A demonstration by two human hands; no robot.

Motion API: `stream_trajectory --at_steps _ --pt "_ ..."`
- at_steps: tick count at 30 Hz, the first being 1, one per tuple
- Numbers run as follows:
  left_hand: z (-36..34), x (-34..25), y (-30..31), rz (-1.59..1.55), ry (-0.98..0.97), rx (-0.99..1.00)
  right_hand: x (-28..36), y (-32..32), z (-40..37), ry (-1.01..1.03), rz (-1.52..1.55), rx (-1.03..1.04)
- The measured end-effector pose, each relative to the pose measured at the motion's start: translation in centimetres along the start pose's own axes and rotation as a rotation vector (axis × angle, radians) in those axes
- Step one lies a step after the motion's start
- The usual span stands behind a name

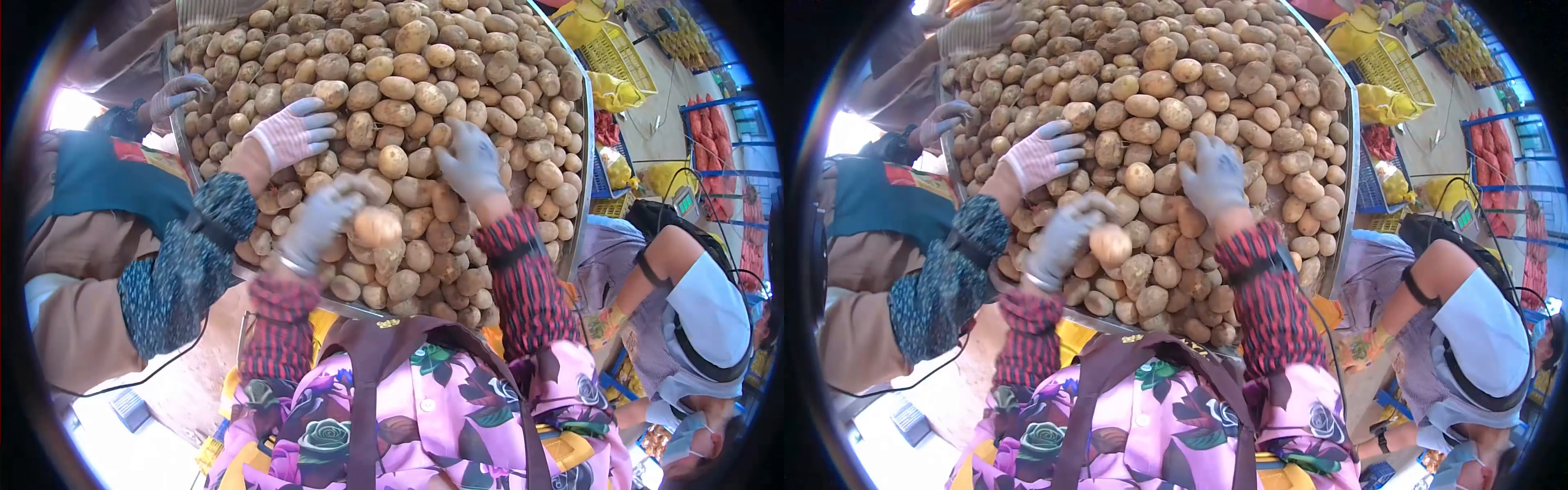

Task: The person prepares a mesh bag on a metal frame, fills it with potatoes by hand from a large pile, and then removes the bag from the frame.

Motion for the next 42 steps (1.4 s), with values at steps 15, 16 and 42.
stream_trajectory --at_steps 15,16,42 --pt "-6.6 0.3 -6.7 0.609 -0.27 -0.267 -3.5 -3.2 1.6 -0.168 0.017 0.214" --pt "-6.9 0.6 -7.3 0.608 -0.211 -0.211 -3.5 -2.2 1.0 -0.186 0.007 0.198" --pt "-14.3 7.2 -7.1 -0.453 0.572 0.058 5.5 1.5 -22.0 -0.786 0.979 0.705"
Point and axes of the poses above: each hand's wrist, its own z-axis towards the middle knuckle, its own y-axis out of the back of the hand, x = y × z, the point moved 5 cm from there along z, towards the middle knuckle, and after that the axes turned 2 degrees about -z, right-handed, at the moved point
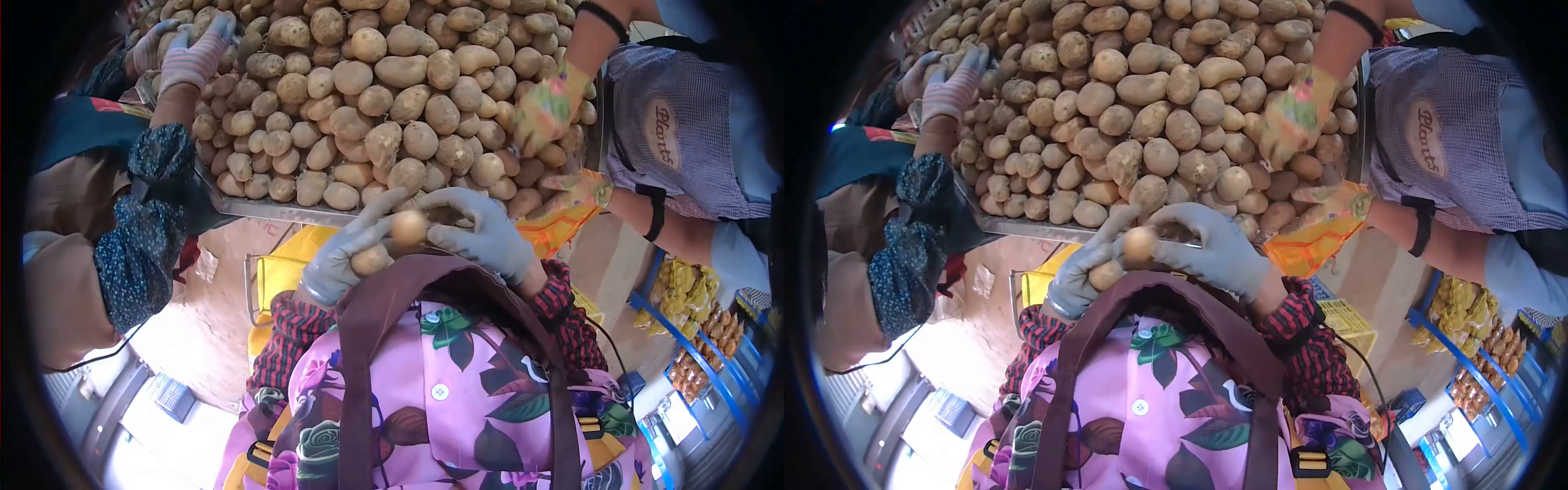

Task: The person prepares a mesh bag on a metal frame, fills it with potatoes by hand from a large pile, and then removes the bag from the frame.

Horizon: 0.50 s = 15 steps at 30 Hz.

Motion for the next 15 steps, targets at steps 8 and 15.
stream_trajectory --at_steps 8,15 --pt "-2.5 2.9 3.1 -0.869 -0.091 -0.01 -6.2 3.1 -1.7 0.229 -0.833 -0.222" --pt "-2.8 2.0 5.9 -0.929 -0.161 -0.062 -4.7 0.8 -0.8 0.459 -0.641 -0.228"
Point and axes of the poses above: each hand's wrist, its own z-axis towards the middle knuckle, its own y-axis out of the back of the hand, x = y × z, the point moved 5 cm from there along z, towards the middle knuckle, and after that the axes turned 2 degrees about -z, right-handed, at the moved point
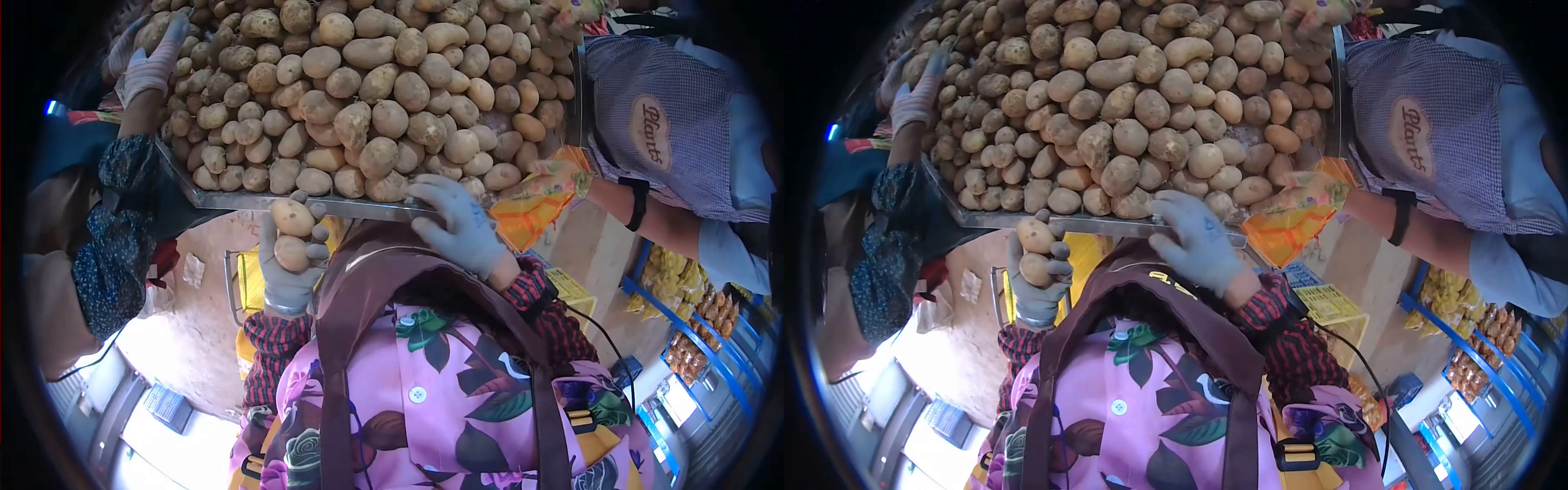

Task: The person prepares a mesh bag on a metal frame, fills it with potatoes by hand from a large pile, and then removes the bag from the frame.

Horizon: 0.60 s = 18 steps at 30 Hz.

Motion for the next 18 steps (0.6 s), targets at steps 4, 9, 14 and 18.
stream_trajectory --at_steps 4,9,14,18 --pt "-0.7 0.0 0.5 -0.075 0.018 -0.029 -2.5 3.5 -2.2 -0.226 -0.024 -0.135" --pt "-1.1 1.5 0.6 -0.072 -0.082 -0.135 -6.3 5.7 -3.0 -0.223 -0.379 -0.143" --pt "0.5 4.0 0.1 -0.168 -0.006 -0.115 -8.8 3.7 2.5 -0.481 -0.645 0.206" --pt "2.5 5.8 -0.4 -0.181 0.041 -0.097 -10.0 3.9 2.6 -0.429 -0.569 0.196"
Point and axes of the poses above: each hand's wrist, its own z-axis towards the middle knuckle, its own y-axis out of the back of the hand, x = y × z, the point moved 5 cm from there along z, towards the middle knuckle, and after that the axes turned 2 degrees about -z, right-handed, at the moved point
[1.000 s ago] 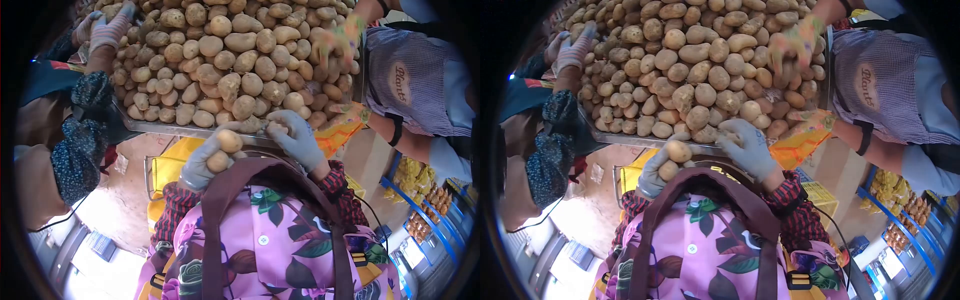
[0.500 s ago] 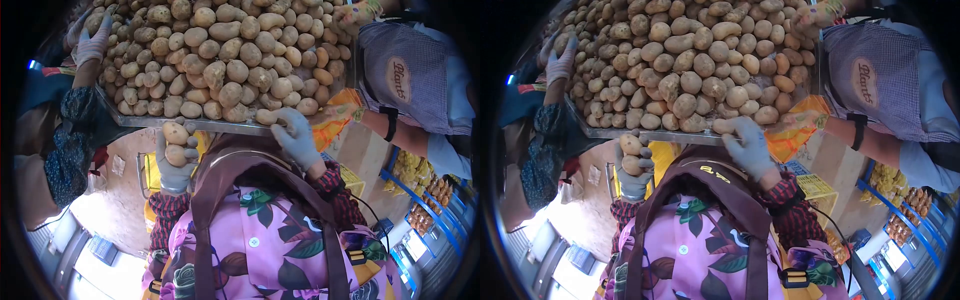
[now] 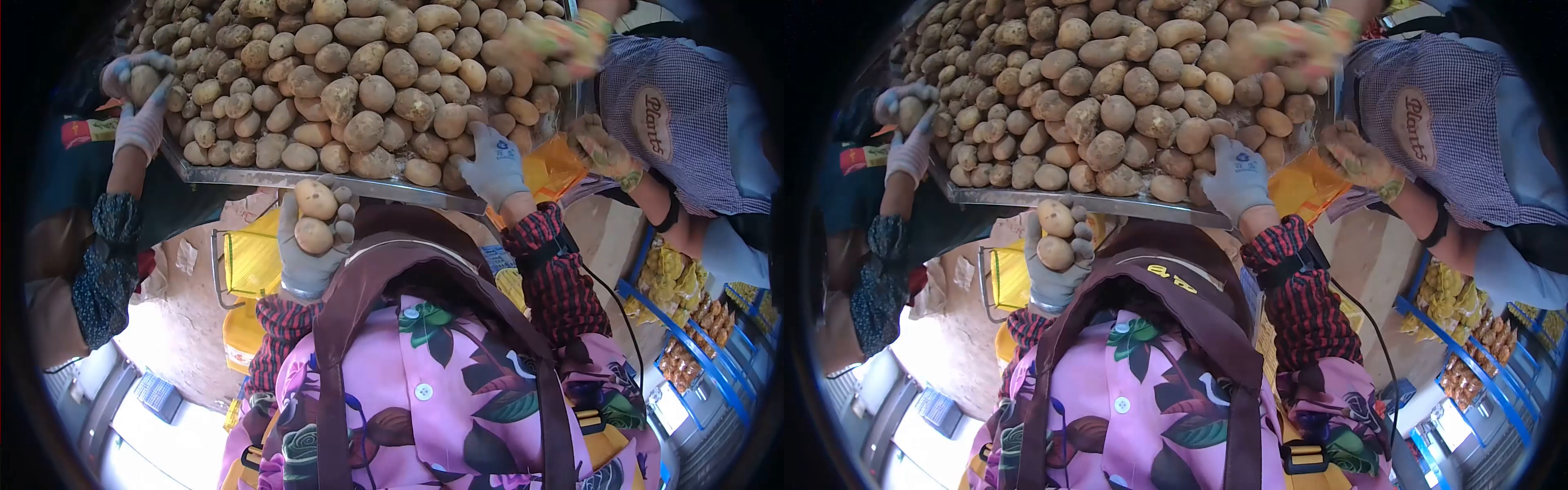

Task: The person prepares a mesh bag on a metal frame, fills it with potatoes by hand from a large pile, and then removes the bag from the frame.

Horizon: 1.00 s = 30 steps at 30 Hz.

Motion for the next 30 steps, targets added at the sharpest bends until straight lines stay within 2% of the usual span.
stream_trajectory --at_steps 3,4,9,11,15,17,18,20,21,23,24,25,27,28,30 --pt "1.4 0.8 0.8 0.094 -0.041 -0.092 0.2 -0.7 0.7 -0.088 0.044 0.082" --pt "2.3 1.4 1.3 0.025 0.001 0.006 0.0 -0.9 0.9 -0.071 0.076 0.027" --pt "4.5 2.9 1.6 -0.111 0.108 0.151 -0.5 -2.4 1.4 0.001 0.108 -0.18" --pt "5.1 3.0 1.5 -0.134 0.151 0.125 -0.8 -3.1 1.3 0.0 0.133 -0.295" --pt "5.7 3.0 1.1 -0.048 0.105 0.039 -2.0 -4.0 1.3 -0.038 0.271 -0.229" --pt "5.8 1.9 0.8 0.044 0.045 -0.028 -0.8 -2.2 0.4 -0.187 0.392 -0.271" --pt "6.0 2.1 0.5 0.042 0.039 -0.025 -0.4 -1.5 -0.2 -0.18 0.391 -0.27" --pt "5.9 2.5 -0.1 0.076 0.095 0.089 0.9 -1.4 -2.3 -0.163 0.929 -0.273" --pt "5.6 2.5 0.4 0.072 0.101 0.078 1.8 -1.4 -3.7 -0.176 0.929 -0.268" --pt "5.6 2.4 0.1 0.018 0.078 0.052 4.2 -2.3 -5.3 -0.097 1.273 0.026" --pt "4.9 2.6 -0.9 0.141 0.098 0.113 3.1 -3.7 -5.5 -0.079 1.027 0.027" --pt "4.6 2.4 -0.6 0.141 0.102 0.125 2.9 -4.3 -5.7 -0.075 1.021 0.017" --pt "4.1 0.7 1.1 0.131 0.06 0.065 4.0 -4.3 -6.0 0.141 0.433 -0.101" --pt "3.7 0.1 1.7 0.119 0.03 0.022 5.2 -4.8 -5.9 0.112 0.505 -0.008" --pt "2.7 -0.6 1.8 0.139 -0.013 0.004 7.4 -6.5 -5.2 0.114 0.397 -0.084"
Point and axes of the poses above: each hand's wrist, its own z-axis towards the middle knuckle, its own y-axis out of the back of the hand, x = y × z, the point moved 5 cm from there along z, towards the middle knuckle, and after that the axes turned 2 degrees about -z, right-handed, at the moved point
